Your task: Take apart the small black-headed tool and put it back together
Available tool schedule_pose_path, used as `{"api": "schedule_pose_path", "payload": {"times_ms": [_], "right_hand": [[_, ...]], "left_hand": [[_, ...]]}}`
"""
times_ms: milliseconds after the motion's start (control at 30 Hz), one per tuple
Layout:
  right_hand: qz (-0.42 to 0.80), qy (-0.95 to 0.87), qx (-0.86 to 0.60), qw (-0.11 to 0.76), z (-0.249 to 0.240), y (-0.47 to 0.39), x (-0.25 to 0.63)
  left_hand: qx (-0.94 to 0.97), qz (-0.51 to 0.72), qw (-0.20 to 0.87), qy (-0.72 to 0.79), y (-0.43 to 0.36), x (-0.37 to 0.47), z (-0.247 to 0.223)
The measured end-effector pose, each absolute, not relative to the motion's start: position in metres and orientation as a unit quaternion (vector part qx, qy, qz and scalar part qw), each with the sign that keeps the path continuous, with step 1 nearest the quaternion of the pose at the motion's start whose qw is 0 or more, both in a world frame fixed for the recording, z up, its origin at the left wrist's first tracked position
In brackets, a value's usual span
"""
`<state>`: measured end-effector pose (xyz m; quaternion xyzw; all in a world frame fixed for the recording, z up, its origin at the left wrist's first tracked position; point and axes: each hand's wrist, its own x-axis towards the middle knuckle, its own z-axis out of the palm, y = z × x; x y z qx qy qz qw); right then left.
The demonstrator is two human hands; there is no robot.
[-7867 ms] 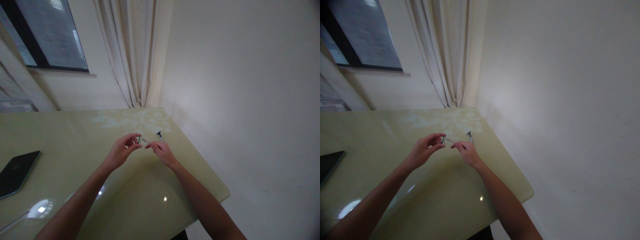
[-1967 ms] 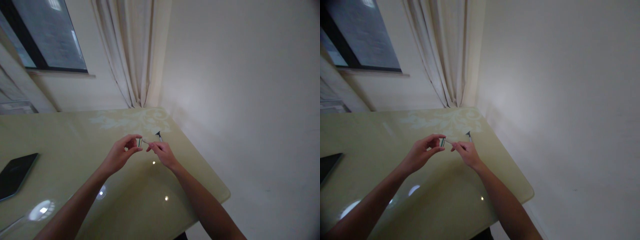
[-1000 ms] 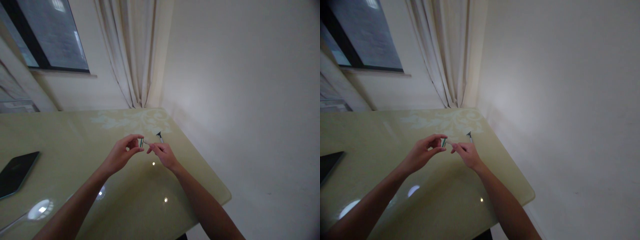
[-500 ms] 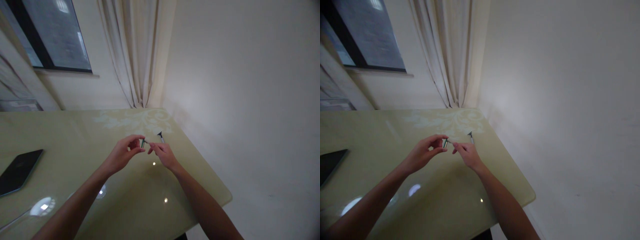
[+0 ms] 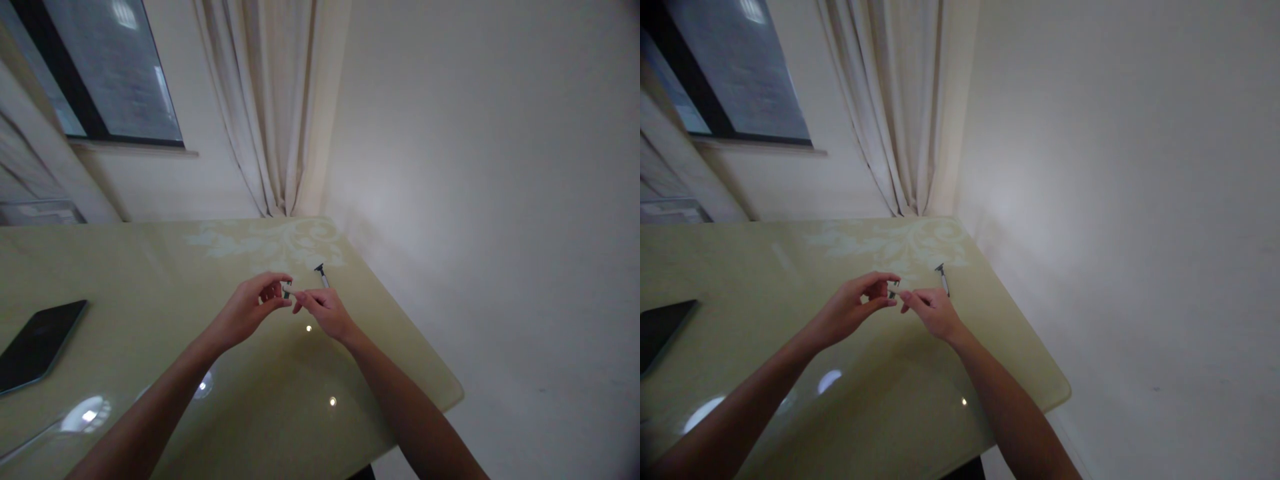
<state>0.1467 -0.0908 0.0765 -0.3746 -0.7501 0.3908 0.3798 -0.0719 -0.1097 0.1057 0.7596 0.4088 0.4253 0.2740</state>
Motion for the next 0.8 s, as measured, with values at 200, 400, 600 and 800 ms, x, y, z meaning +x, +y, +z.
{"api": "schedule_pose_path", "payload": {"times_ms": [200, 400, 600, 800], "right_hand": [[0.376, -0.725, -0.400, 0.416, 0.077, -0.091, 0.147], [0.396, -0.746, -0.364, 0.393, 0.075, -0.092, 0.146], [0.382, -0.733, -0.392, 0.404, 0.073, -0.090, 0.149], [0.383, -0.739, -0.388, 0.396, 0.072, -0.091, 0.150]], "left_hand": [[0.751, 0.439, 0.275, 0.410, -0.111, -0.075, 0.114], [0.750, 0.448, 0.271, 0.405, -0.112, -0.075, 0.115], [0.753, 0.441, 0.270, 0.406, -0.112, -0.075, 0.116], [0.760, 0.434, 0.262, 0.406, -0.114, -0.074, 0.118]]}}
